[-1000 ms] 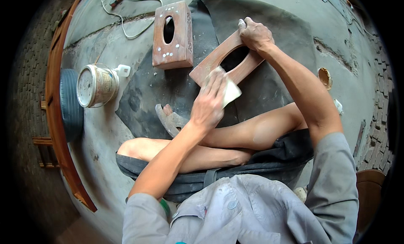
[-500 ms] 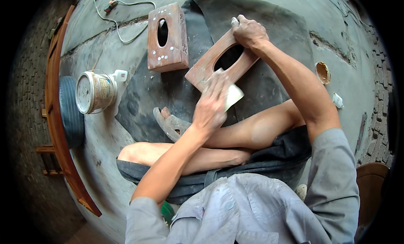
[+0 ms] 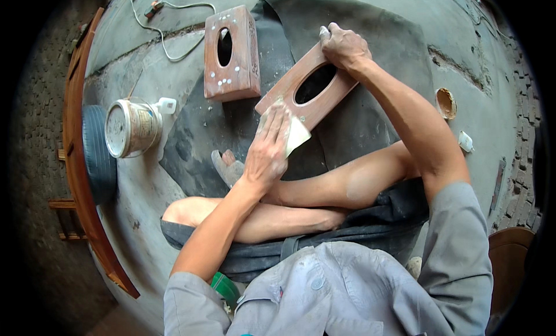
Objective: The person sits cross-legged on the ground and carves a decorative pattern into a rectangular wooden block. They use a small knife to cut out sections of the wood, periodically wiping the surface with a cloth to remove debris. The person also applies a white substance from a small bottle to the carved areas and smooths it with their finger.
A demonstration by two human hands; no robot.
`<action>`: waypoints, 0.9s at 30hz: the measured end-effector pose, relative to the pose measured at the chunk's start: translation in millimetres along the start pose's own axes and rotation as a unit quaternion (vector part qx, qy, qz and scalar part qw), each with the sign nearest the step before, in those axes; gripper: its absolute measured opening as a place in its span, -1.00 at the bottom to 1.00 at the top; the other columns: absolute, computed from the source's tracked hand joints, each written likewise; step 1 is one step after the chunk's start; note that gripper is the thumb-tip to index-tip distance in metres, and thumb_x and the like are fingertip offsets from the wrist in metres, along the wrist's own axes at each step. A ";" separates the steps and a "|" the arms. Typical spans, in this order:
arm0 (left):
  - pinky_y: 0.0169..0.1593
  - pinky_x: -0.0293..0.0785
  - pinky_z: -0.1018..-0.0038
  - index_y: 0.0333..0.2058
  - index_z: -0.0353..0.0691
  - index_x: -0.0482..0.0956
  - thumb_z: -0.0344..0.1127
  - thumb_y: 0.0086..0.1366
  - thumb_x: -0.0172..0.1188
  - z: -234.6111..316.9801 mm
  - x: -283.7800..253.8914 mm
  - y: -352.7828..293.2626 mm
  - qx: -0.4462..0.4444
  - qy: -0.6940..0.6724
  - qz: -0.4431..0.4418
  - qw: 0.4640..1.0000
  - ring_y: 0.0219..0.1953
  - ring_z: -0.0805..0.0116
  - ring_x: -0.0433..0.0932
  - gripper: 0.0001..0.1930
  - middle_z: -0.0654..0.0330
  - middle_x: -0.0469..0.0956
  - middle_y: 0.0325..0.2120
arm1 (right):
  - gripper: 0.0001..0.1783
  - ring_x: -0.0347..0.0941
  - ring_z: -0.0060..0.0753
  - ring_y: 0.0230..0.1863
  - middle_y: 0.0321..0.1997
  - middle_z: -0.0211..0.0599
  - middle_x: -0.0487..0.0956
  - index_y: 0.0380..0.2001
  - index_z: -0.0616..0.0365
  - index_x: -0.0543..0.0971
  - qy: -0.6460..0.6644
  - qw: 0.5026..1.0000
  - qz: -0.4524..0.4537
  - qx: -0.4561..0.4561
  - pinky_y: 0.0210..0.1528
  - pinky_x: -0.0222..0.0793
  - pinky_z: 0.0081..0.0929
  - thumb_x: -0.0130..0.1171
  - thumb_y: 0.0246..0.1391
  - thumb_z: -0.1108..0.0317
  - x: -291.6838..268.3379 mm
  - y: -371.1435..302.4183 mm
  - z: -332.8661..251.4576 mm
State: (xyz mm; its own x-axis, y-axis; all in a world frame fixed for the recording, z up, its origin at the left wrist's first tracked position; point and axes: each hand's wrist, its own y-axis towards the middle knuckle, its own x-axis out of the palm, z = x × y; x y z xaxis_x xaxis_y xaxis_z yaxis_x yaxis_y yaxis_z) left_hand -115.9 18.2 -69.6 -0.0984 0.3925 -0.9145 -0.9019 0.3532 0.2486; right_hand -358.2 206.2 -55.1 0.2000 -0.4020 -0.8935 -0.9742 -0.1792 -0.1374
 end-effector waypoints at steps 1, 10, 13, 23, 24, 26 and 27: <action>0.59 0.10 0.04 0.38 -0.61 0.30 -0.59 0.14 0.06 -1.6 1.2 -1.8 -0.006 0.009 0.012 1.000 0.52 -0.24 0.21 -0.25 -0.37 0.27 0.42 | -0.39 0.58 0.36 0.19 0.09 0.26 0.68 0.12 0.16 0.58 -0.002 1.000 0.001 0.002 0.28 0.44 0.10 -0.25 0.51 -0.11 -2.0 -1.6 -2.7; 0.57 0.13 0.05 0.37 -0.60 0.31 -0.61 0.13 0.13 -11.3 -7.9 15.2 0.002 -0.002 -0.010 1.000 0.51 -0.25 0.22 -0.25 -0.35 0.28 0.42 | -0.38 0.59 0.34 0.18 0.09 0.26 0.68 0.11 0.17 0.57 0.003 1.000 -0.007 -0.001 0.29 0.44 0.10 -0.27 0.52 -0.12 -3.2 1.0 1.1; 0.57 0.15 0.04 0.37 -0.58 0.33 -0.61 0.13 0.15 -8.9 5.7 31.6 -0.026 -0.017 0.039 0.999 0.49 -0.27 0.26 -0.25 -0.35 0.33 0.39 | -0.38 0.60 0.33 0.17 0.07 0.23 0.69 0.10 0.16 0.57 0.001 1.000 0.002 -0.005 0.28 0.45 0.10 -0.27 0.52 -0.12 -2.7 6.5 -3.2; 0.56 0.16 0.01 0.35 -0.57 0.35 -0.68 0.05 0.09 -14.6 0.2 40.0 -0.039 -0.031 0.049 0.998 0.47 -0.30 0.27 -0.23 -0.37 0.34 0.38 | -0.42 0.60 0.36 0.14 0.05 0.24 0.69 0.08 0.13 0.58 -0.001 1.000 0.006 0.002 0.26 0.45 0.13 -0.27 0.52 -0.09 -3.4 4.5 -1.4; 0.55 0.17 0.02 0.35 -0.58 0.35 -0.67 0.06 0.08 -8.5 5.8 56.6 -0.050 -0.041 0.055 0.996 0.47 -0.30 0.27 -0.24 -0.37 0.34 0.37 | -0.42 0.60 0.37 0.14 0.05 0.24 0.69 0.07 0.13 0.58 0.001 1.000 0.003 0.006 0.26 0.45 0.13 -0.27 0.52 -0.09 -2.3 1.7 -3.2; 0.54 0.21 0.03 0.33 -0.59 0.35 -0.61 0.11 0.05 -17.5 30.3 106.3 -0.026 -0.030 0.067 0.997 0.46 -0.29 0.29 -0.28 -0.38 0.34 0.36 | -0.43 0.60 0.37 0.13 0.03 0.23 0.70 0.05 0.13 0.58 0.007 1.000 0.005 -0.004 0.25 0.45 0.15 -0.26 0.52 -0.08 1.7 6.7 1.2; 0.54 0.21 0.03 0.33 -0.58 0.36 -0.61 0.11 0.05 -21.7 32.2 114.6 -0.008 -0.029 0.069 0.997 0.45 -0.29 0.30 -0.29 -0.38 0.35 0.36 | -0.44 0.61 0.37 0.13 0.03 0.23 0.70 0.04 0.12 0.58 0.007 1.000 0.004 -0.004 0.24 0.46 0.15 -0.27 0.52 -0.07 -0.4 7.9 5.1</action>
State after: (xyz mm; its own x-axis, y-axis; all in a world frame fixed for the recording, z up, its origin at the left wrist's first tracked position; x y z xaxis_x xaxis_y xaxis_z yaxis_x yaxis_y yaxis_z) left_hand -231.6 52.9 -77.4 -0.1981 0.4853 -0.8516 -0.8877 0.2795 0.3658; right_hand -366.6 209.5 -58.1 0.1937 -0.4161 -0.8884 -0.9749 -0.1833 -0.1266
